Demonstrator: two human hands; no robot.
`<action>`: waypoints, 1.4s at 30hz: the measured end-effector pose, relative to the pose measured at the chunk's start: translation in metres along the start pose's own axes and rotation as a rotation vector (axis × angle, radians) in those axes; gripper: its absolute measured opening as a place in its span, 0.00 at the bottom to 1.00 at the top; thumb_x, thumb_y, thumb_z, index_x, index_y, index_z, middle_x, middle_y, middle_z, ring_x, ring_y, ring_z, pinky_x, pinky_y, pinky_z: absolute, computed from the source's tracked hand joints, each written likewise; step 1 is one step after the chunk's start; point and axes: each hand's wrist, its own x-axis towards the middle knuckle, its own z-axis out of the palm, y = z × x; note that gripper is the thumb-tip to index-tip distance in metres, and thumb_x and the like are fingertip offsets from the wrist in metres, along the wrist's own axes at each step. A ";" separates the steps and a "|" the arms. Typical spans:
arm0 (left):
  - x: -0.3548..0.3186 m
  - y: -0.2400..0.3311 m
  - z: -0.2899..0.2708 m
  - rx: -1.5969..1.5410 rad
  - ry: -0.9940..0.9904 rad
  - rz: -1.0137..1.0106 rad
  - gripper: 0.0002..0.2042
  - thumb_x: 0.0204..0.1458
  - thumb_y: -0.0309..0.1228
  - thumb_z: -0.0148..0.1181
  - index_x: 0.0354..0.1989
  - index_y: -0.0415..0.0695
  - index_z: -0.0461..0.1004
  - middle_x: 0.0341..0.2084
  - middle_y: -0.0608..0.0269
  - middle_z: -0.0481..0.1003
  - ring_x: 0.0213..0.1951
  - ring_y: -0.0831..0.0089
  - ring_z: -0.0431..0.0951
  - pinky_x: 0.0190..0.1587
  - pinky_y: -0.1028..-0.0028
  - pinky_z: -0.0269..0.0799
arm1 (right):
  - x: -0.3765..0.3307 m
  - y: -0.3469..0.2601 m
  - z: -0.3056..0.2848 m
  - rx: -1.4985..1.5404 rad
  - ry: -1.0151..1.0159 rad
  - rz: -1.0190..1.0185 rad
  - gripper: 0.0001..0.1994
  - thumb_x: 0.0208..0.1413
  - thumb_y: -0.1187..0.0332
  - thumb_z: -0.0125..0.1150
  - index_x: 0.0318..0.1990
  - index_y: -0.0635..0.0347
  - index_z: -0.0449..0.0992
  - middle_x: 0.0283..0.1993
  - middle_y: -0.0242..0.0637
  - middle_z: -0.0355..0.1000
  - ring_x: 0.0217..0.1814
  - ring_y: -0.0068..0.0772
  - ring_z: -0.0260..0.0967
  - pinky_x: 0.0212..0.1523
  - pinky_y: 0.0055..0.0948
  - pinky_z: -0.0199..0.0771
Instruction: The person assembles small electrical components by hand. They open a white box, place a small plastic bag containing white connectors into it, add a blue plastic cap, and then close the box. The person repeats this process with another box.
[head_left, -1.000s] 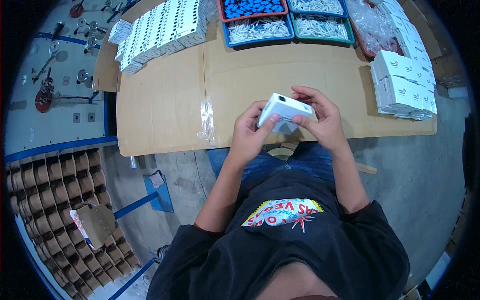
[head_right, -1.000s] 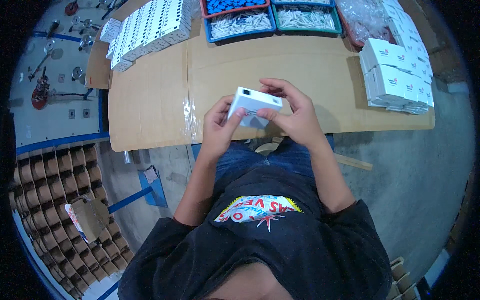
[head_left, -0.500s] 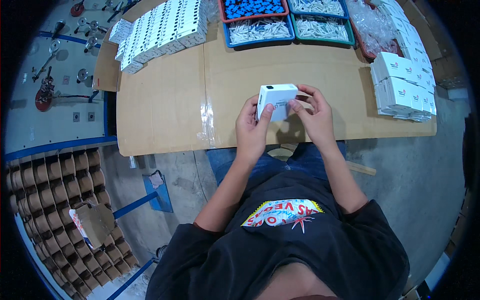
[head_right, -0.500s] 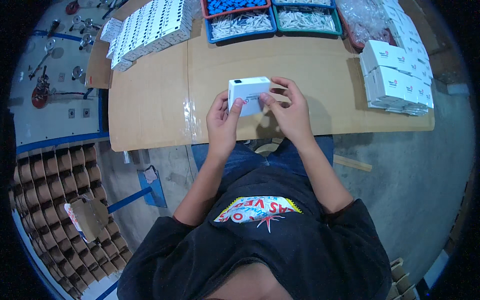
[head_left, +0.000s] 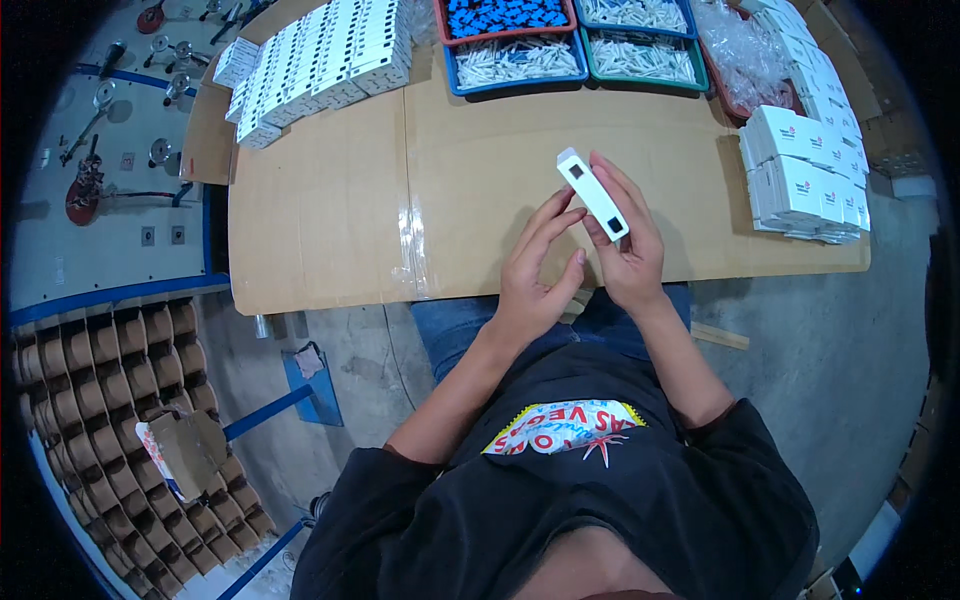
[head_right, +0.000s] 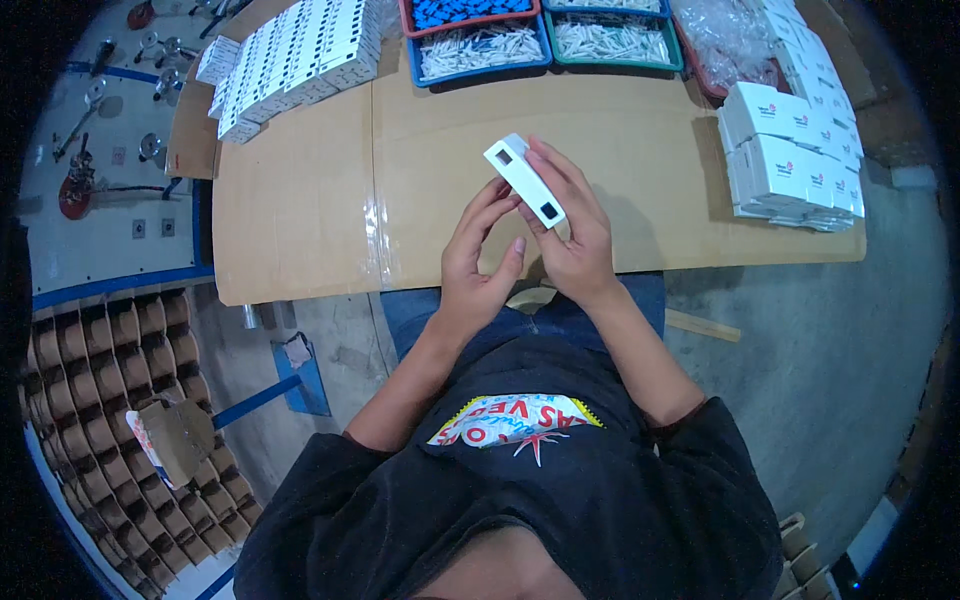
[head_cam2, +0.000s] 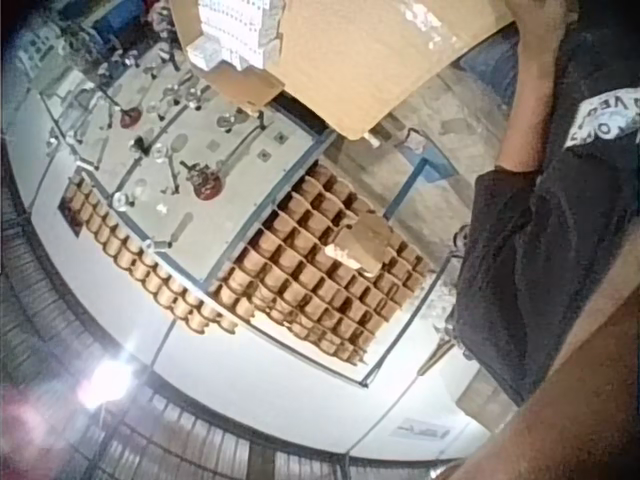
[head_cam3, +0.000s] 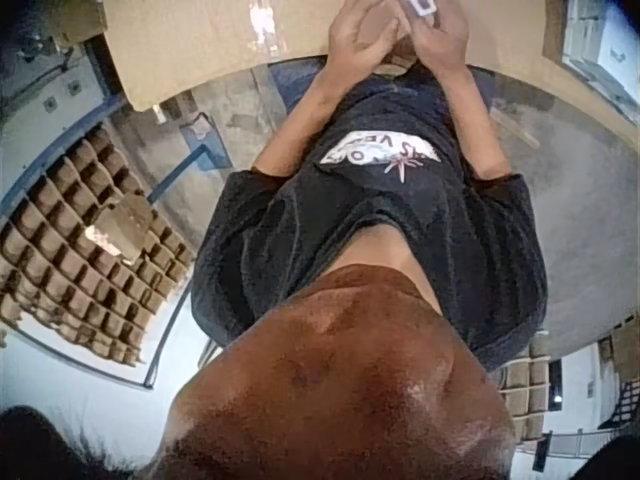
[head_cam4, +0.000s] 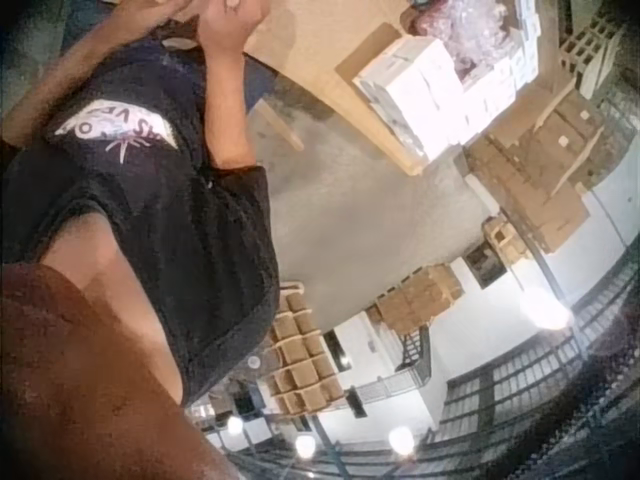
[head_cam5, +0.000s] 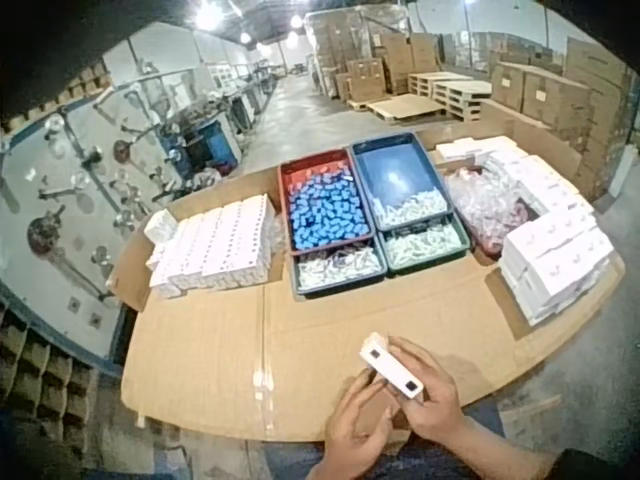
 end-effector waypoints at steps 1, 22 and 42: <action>0.000 0.000 0.000 -0.012 0.023 -0.009 0.23 0.54 0.18 0.61 0.60 0.37 0.73 0.67 0.44 0.67 0.70 0.53 0.66 0.71 0.60 0.60 | 0.001 -0.001 0.000 -0.026 0.001 -0.009 0.25 0.62 0.76 0.63 0.67 0.66 0.70 0.68 0.49 0.68 0.69 0.43 0.68 0.67 0.38 0.69; 0.001 -0.077 -0.080 0.027 0.441 -0.366 0.09 0.64 0.24 0.56 0.50 0.39 0.77 0.38 0.63 0.81 0.36 0.80 0.77 0.39 0.77 0.73 | 0.001 0.019 0.014 -0.021 0.007 0.306 0.15 0.63 0.75 0.64 0.57 0.64 0.78 0.49 0.33 0.74 0.52 0.27 0.72 0.55 0.25 0.71; 0.083 -0.160 -0.133 -0.023 -0.241 -0.349 0.14 0.63 0.37 0.58 0.45 0.37 0.78 0.28 0.65 0.77 0.29 0.76 0.75 0.36 0.71 0.73 | 0.153 0.029 0.110 0.228 -0.229 0.212 0.17 0.61 0.85 0.60 0.57 0.67 0.70 0.57 0.39 0.72 0.59 0.27 0.71 0.57 0.26 0.75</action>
